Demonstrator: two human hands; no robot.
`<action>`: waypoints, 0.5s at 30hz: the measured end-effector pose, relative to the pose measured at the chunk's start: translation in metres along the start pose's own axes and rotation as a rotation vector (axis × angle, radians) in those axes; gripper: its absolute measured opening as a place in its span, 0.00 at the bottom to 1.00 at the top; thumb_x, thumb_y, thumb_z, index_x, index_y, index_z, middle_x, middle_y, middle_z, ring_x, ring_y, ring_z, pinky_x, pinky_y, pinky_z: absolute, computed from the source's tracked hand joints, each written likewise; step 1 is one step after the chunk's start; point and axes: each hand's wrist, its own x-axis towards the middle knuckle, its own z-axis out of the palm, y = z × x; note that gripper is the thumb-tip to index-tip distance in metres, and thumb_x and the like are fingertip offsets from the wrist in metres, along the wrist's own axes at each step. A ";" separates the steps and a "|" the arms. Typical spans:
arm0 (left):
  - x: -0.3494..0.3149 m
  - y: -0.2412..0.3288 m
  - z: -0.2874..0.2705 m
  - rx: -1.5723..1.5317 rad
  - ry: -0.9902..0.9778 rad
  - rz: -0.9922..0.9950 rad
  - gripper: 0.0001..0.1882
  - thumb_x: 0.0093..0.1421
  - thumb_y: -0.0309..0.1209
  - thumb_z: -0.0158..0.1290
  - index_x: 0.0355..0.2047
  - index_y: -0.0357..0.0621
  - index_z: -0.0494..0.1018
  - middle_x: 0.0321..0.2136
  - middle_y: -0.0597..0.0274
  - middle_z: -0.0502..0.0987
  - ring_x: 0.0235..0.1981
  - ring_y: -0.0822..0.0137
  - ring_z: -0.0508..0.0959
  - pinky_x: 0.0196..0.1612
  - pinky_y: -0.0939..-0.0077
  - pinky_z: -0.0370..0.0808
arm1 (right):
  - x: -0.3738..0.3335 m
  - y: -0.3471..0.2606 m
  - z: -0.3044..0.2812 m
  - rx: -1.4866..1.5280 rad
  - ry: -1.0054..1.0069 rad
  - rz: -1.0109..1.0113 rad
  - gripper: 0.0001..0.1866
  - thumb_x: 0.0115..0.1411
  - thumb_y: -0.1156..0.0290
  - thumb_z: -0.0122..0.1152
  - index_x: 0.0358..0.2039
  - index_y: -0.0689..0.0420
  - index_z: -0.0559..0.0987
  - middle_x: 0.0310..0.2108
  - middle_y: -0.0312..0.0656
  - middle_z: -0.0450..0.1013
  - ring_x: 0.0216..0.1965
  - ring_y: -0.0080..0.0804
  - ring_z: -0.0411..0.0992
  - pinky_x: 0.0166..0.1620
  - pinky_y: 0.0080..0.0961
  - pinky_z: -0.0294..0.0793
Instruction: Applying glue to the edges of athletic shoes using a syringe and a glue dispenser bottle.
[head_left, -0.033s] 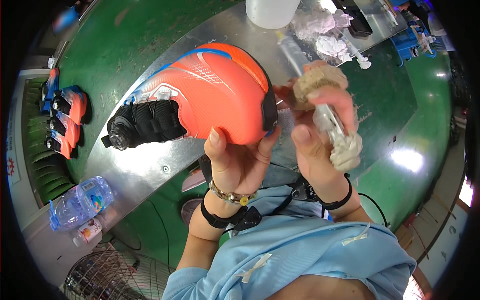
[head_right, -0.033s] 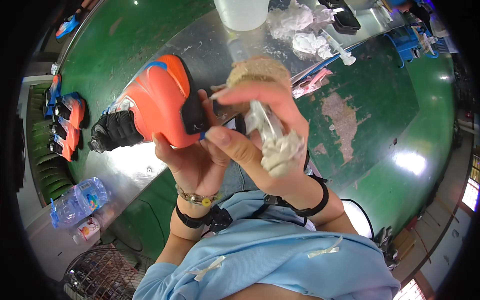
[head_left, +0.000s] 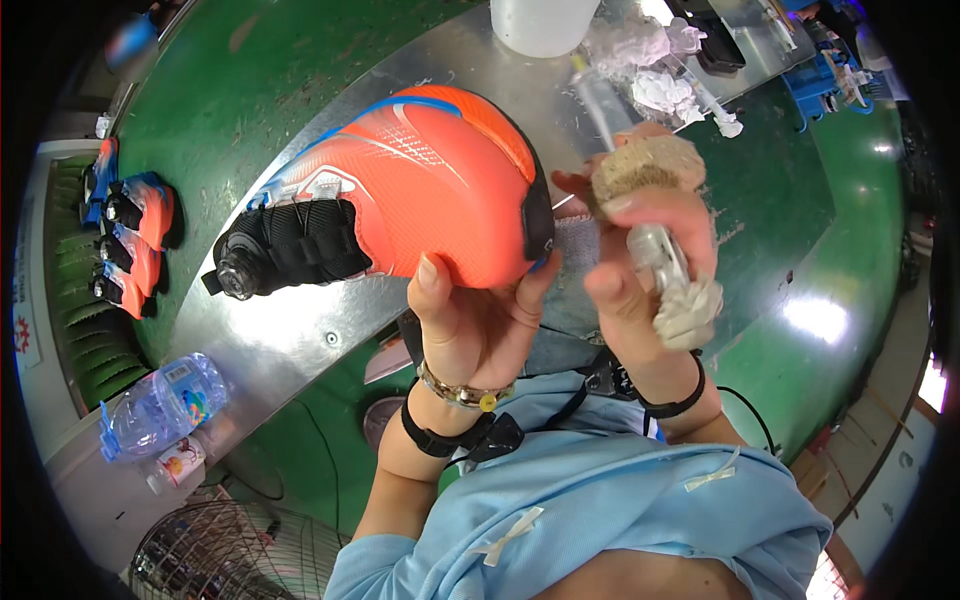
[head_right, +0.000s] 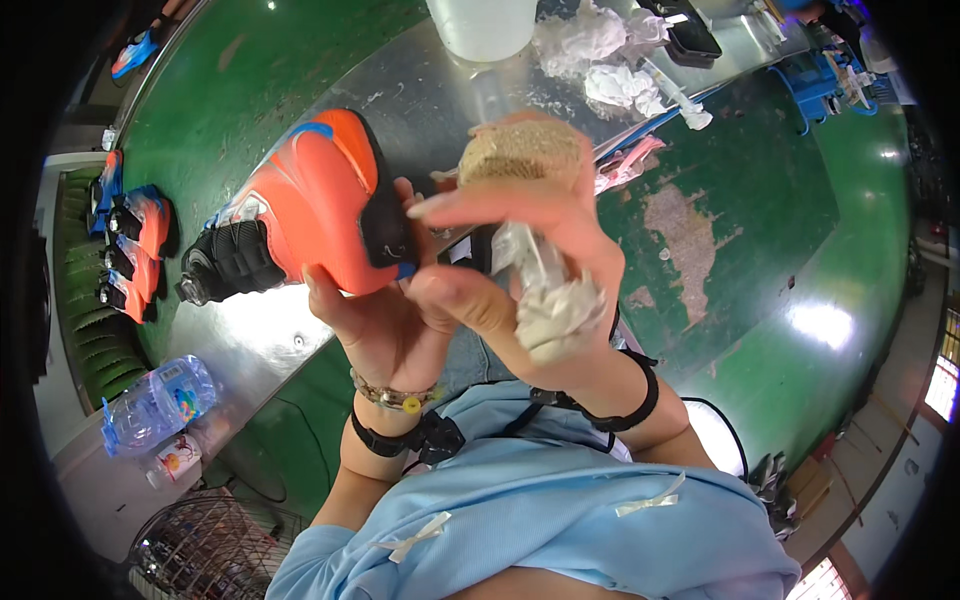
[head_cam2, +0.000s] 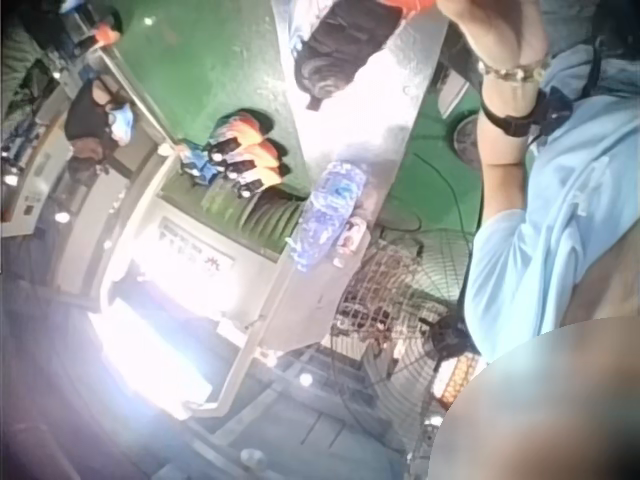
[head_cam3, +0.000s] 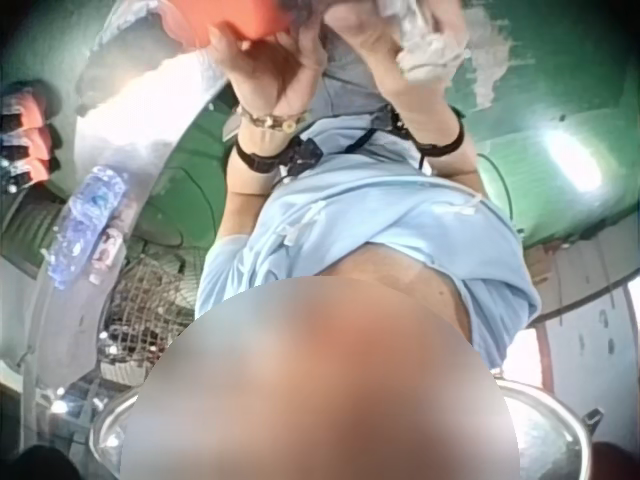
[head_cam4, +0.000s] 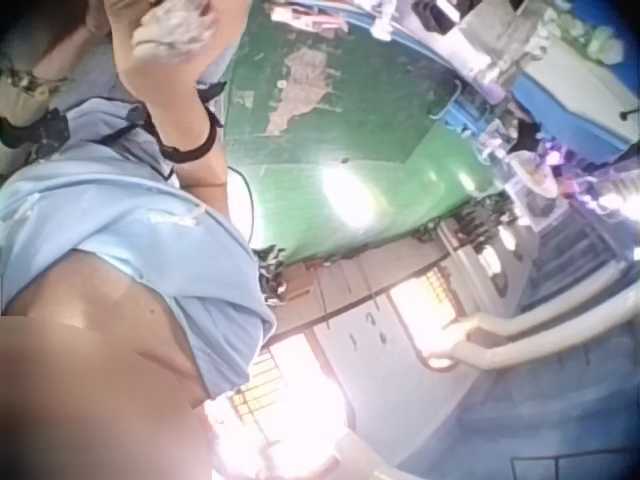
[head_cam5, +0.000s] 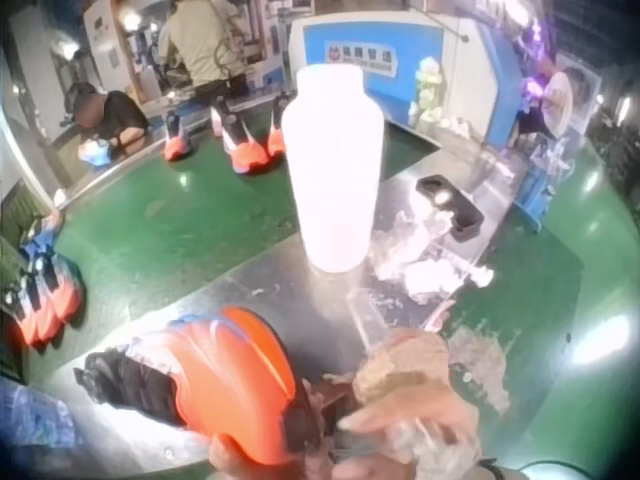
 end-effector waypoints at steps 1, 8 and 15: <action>0.000 0.000 0.001 -0.009 0.018 0.005 0.42 0.53 0.55 0.56 0.63 0.52 0.53 0.58 0.59 0.62 0.55 0.64 0.68 0.49 0.71 0.76 | -0.001 0.000 -0.002 -0.181 -0.015 -0.108 0.23 0.42 0.71 0.73 0.41 0.54 0.79 0.44 0.43 0.64 0.47 0.33 0.63 0.49 0.26 0.67; 0.001 -0.004 0.000 -0.239 0.049 -0.009 0.44 0.53 0.56 0.56 0.62 0.45 0.53 0.56 0.56 0.64 0.52 0.64 0.71 0.47 0.70 0.78 | 0.007 0.013 -0.010 -0.452 -0.053 -0.239 0.18 0.37 0.69 0.76 0.32 0.45 0.84 0.47 0.43 0.61 0.42 0.31 0.64 0.43 0.24 0.67; 0.003 -0.001 0.002 -0.268 0.011 -0.017 0.45 0.52 0.53 0.58 0.62 0.41 0.52 0.56 0.55 0.65 0.50 0.65 0.73 0.47 0.73 0.78 | 0.010 0.018 -0.006 -0.415 -0.023 -0.274 0.10 0.42 0.74 0.73 0.27 0.53 0.81 0.48 0.46 0.60 0.41 0.31 0.66 0.41 0.24 0.68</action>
